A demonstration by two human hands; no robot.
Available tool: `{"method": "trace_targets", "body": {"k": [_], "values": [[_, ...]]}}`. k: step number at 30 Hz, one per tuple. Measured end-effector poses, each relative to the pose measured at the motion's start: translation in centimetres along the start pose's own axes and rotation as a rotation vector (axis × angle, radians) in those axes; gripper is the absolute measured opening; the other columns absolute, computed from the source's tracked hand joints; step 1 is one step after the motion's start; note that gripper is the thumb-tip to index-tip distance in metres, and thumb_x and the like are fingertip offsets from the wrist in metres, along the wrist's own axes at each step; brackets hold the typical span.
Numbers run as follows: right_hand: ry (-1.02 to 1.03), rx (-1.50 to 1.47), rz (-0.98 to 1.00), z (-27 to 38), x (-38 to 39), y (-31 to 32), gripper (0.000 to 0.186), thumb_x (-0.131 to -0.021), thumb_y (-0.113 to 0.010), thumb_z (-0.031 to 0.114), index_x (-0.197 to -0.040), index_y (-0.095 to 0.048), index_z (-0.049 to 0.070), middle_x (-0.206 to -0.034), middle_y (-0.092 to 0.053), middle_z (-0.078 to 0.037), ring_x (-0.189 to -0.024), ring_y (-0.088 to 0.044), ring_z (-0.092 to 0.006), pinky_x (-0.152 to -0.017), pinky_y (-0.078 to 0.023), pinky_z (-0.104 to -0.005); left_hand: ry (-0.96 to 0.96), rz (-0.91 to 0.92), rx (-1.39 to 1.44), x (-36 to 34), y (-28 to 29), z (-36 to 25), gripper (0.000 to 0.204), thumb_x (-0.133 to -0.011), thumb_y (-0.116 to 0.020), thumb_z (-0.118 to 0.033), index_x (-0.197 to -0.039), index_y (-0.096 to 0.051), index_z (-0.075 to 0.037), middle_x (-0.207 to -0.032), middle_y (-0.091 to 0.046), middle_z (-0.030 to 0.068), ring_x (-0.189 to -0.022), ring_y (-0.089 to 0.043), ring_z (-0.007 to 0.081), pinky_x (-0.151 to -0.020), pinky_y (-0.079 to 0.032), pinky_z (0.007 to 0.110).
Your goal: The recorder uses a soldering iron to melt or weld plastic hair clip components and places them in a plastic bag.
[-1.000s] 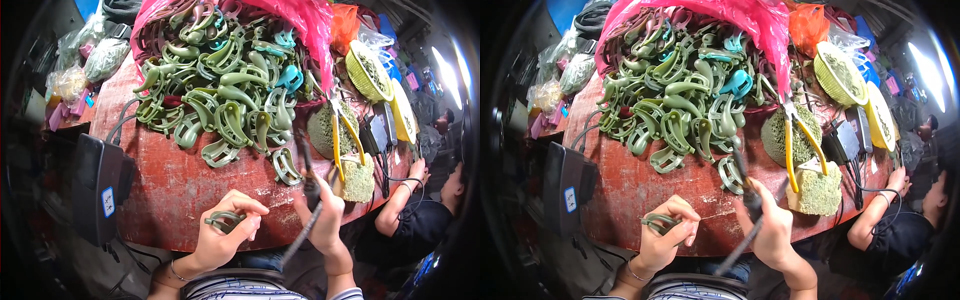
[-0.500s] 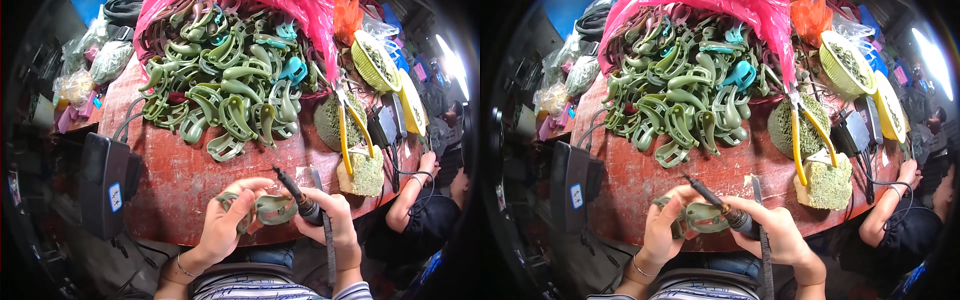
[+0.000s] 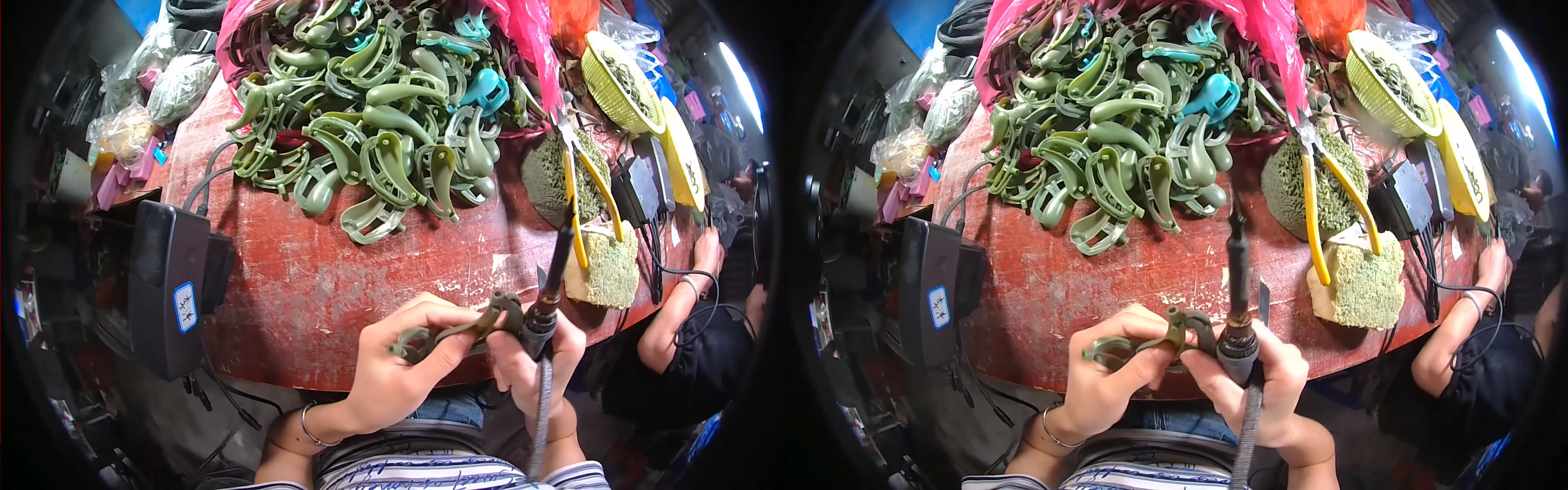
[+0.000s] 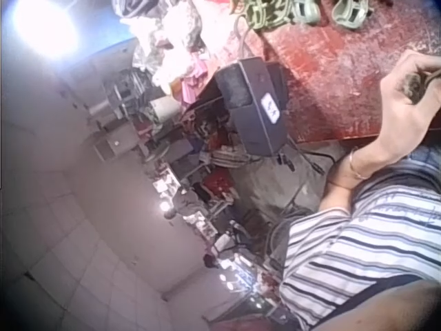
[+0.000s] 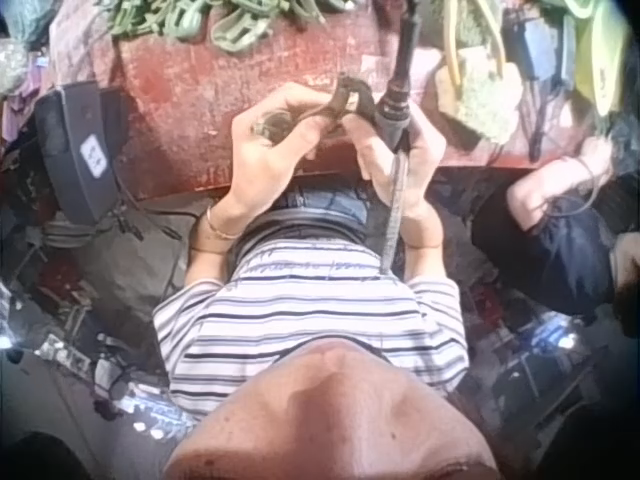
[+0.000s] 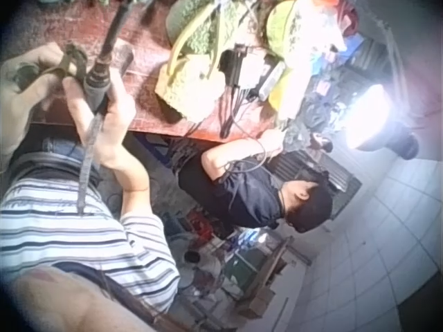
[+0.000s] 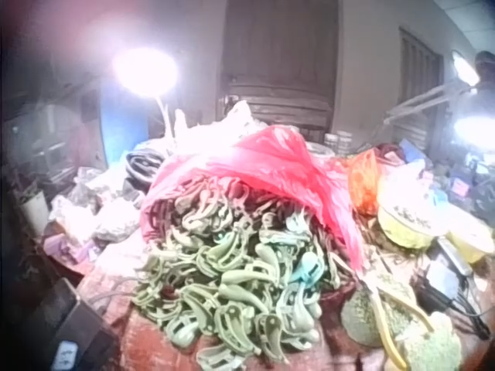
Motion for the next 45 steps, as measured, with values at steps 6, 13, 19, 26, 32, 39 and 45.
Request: {"method": "trace_targets", "body": {"k": [6,13,19,26,32,39,45], "values": [[-0.204,-0.140,0.305,0.3,-0.8,-1.0,0.018,-0.077,-0.064,0.015,-0.077,-0.058,-0.002,-0.048,-0.048,0.002,-0.040,-0.041,-0.0026,-0.036,-0.029,-0.0189,0.141,0.129,0.112,-0.1,-0.7,-0.3,0.019,-0.078,-0.062,-0.009,-0.093,-0.056,0.002,-0.072,-0.056,0.0004,-0.060,-0.050,0.0032,-0.052,-0.038,0.016],[-0.407,-0.427,0.164,-1.4,0.1,-0.3,0.019,-0.077,-0.055,0.008,-0.065,-0.055,-0.007,-0.041,-0.043,0.000,-0.032,-0.035,-0.0040,-0.031,-0.025,-0.0180,0.351,0.079,0.277,0.7,-0.4,1.0,0.016,-0.081,-0.057,-0.010,-0.088,-0.047,0.000,-0.068,-0.057,0.0058,-0.051,-0.052,0.0066,-0.044,-0.042,0.020],[-0.401,-0.386,0.086,-3.2,1.0,1.4,0.023,-0.077,-0.050,0.006,-0.090,-0.058,-0.013,-0.041,-0.043,-0.002,-0.033,-0.036,-0.0042,-0.032,-0.025,-0.0186,0.439,0.061,0.493,0.8,-0.4,2.2,0.014,-0.083,-0.054,-0.011,-0.086,-0.044,-0.001,-0.065,-0.057,0.0101,-0.050,-0.053,0.0105,-0.044,-0.042,0.020],[-0.135,-0.194,-0.180,-3.3,1.7,3.1,0.024,-0.081,-0.048,0.008,-0.097,-0.059,-0.007,-0.056,-0.053,-0.010,-0.037,-0.042,-0.0084,-0.036,-0.032,-0.0186,0.481,0.015,0.517,0.8,-0.8,2.9,0.013,-0.079,-0.050,-0.011,-0.080,-0.040,-0.002,-0.072,-0.056,0.0203,-0.044,-0.051,0.0139,-0.035,-0.040,0.022],[0.078,-0.435,0.040,-0.9,5.6,1.6,0.042,-0.083,-0.054,0.036,-0.099,-0.044,-0.002,-0.066,-0.061,-0.018,-0.047,-0.056,-0.0155,-0.043,-0.046,-0.0248,0.458,0.012,0.613,1.1,-1.2,2.8,0.015,-0.083,-0.052,-0.011,-0.086,-0.042,-0.001,-0.066,-0.057,0.0139,-0.050,-0.053,0.0131,-0.046,-0.042,0.022],[0.327,-0.482,0.162,-0.1,4.8,0.1,0.029,-0.081,-0.060,0.024,-0.095,-0.049,0.001,-0.064,-0.062,-0.017,-0.048,-0.059,-0.0189,-0.045,-0.048,-0.0289,0.414,-0.036,0.522,1.2,-1.4,2.6,0.015,-0.081,-0.049,-0.012,-0.082,-0.037,-0.003,-0.074,-0.056,0.0223,-0.044,-0.048,0.0118,-0.036,-0.038,0.020],[0.402,-0.407,0.003,-0.5,5.4,1.1,0.025,-0.082,-0.059,0.019,-0.095,-0.048,0.001,-0.062,-0.061,-0.017,-0.048,-0.060,-0.0196,-0.042,-0.048,-0.0286,0.412,-0.005,0.490,1.3,-1.4,2.8,0.014,-0.081,-0.049,-0.012,-0.082,-0.038,-0.003,-0.076,-0.057,0.0223,-0.044,-0.049,0.0111,-0.036,-0.038,0.020]]}}
Point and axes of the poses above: each hand's wrist, its own x-axis away from the middle knuckle, its own y-axis out of the back of the hand, z = x × y, the point moved 8 cm from there along -x, towards the middle knuckle
